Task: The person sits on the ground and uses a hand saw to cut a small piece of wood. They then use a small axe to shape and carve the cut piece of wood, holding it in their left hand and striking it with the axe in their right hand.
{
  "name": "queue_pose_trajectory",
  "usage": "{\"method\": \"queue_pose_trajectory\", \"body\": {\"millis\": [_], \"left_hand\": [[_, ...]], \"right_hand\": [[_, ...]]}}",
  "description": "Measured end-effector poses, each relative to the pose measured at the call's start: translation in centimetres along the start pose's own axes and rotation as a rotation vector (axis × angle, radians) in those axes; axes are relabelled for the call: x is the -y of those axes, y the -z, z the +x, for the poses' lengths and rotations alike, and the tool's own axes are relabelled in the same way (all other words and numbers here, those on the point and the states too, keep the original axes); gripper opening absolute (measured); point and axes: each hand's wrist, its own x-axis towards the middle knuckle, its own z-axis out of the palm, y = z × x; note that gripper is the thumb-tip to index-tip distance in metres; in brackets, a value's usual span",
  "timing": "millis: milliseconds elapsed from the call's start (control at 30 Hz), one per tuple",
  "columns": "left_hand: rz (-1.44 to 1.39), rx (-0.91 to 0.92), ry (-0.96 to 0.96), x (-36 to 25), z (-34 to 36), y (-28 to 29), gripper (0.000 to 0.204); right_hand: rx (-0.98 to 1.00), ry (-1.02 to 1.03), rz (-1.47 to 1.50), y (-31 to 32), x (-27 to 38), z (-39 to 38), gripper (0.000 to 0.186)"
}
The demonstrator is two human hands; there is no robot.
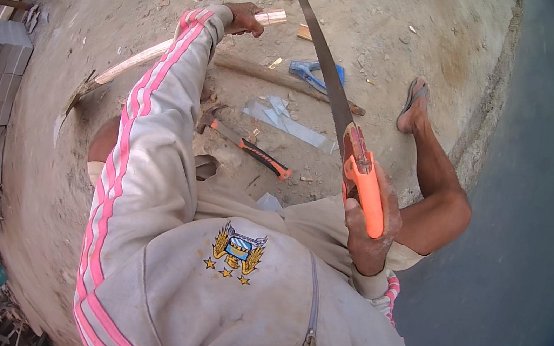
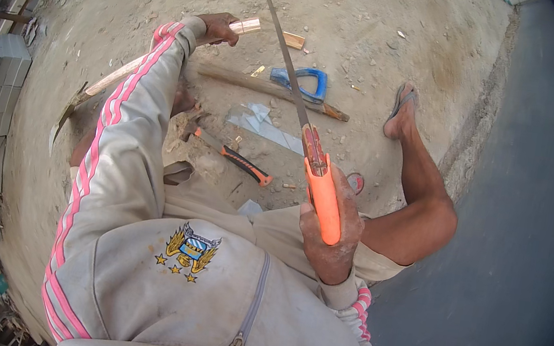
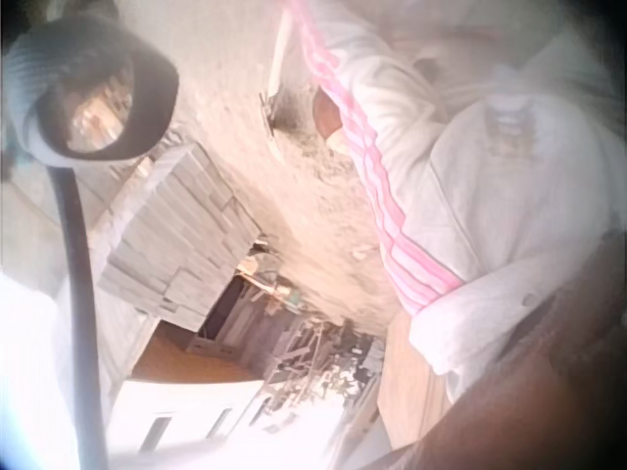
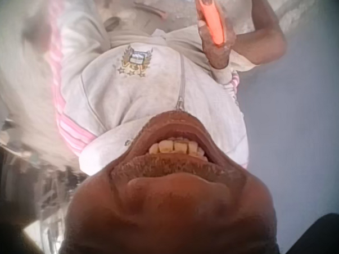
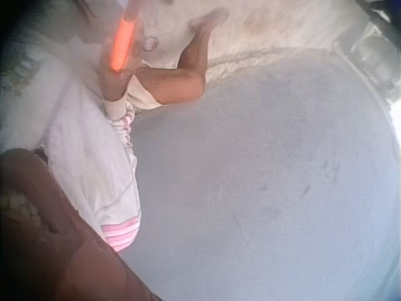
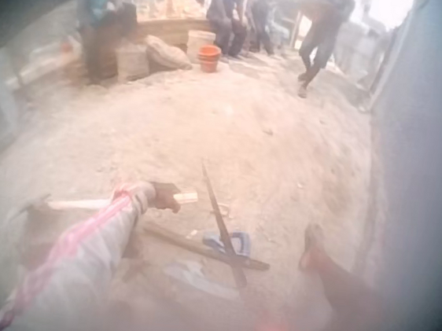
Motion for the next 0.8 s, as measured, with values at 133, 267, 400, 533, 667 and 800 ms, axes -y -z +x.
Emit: {"method": "queue_pose_trajectory", "body": {"millis": [133,267,400,533,667,800], "left_hand": [[0.006,0.084,-0.030,2.3,1.9,-2.2,0.024],[0.162,-0.009,0.008,3.7,3.7,-5.1,0.030],[0.178,0.074,0.034,2.1,4.0,-7.2,0.044],[0.438,-0.330,-0.016,-1.9,6.2,-10.1,0.045],[0.443,-0.389,-0.027,-3.2,7.6,-11.8,0.047],[0.390,-0.455,-0.069,-1.9,7.4,-12.0,0.055]], "right_hand": [[0.027,0.024,-0.060,-1.7,-0.5,1.1,0.063],[0.030,-0.012,-0.077,-2.7,-1.6,1.8,0.062],[0.021,-0.095,-0.044,-4.2,-3.6,2.3,0.062],[-0.027,-0.173,0.009,-5.6,-3.1,3.9,0.060],[-0.079,-0.112,-0.098,-5.5,-3.4,5.0,0.057],[-0.086,0.012,-0.221,-4.6,-5.5,5.1,0.057]]}}
